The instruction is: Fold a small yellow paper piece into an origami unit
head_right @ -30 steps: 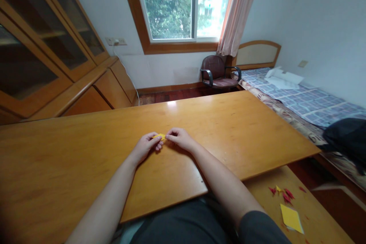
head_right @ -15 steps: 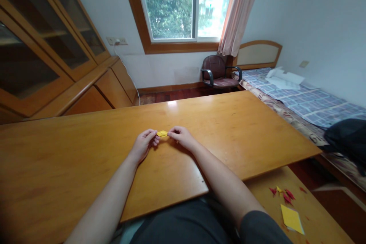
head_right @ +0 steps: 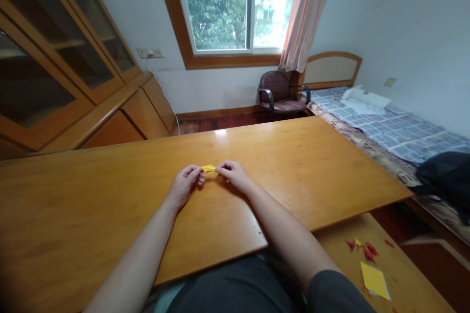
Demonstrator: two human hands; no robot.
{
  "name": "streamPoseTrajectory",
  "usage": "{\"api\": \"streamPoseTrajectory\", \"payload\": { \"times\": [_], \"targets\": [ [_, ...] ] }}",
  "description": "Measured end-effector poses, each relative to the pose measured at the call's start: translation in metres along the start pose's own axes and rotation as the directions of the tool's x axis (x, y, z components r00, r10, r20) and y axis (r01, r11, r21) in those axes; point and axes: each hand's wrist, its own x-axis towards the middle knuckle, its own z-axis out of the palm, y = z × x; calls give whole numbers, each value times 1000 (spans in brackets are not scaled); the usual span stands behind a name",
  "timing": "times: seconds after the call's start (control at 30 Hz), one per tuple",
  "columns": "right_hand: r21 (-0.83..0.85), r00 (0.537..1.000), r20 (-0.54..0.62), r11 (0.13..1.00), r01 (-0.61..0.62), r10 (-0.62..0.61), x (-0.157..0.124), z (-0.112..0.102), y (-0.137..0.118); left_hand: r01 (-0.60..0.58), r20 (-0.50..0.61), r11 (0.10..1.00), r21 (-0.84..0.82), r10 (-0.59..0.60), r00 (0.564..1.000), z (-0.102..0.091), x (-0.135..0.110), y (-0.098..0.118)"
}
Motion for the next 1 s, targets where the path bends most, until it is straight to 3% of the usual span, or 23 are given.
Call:
{"api": "streamPoseTrajectory", "payload": {
  "times": [0.3,0.67,1.0],
  "targets": [
    [-127,998,48,991,35,-29,-2,2,-2,48,12,992,114,-50,999,5,-4,5],
    [-49,1000,11,999,13,-12,-1,0,0,1,-89,998,-58,-7,996,1,2,2],
    [-25,1000,1,1000,4,-4,-1,0,-1,-79,-76,996,-43,75,994,0,-1,1]
  ]
}}
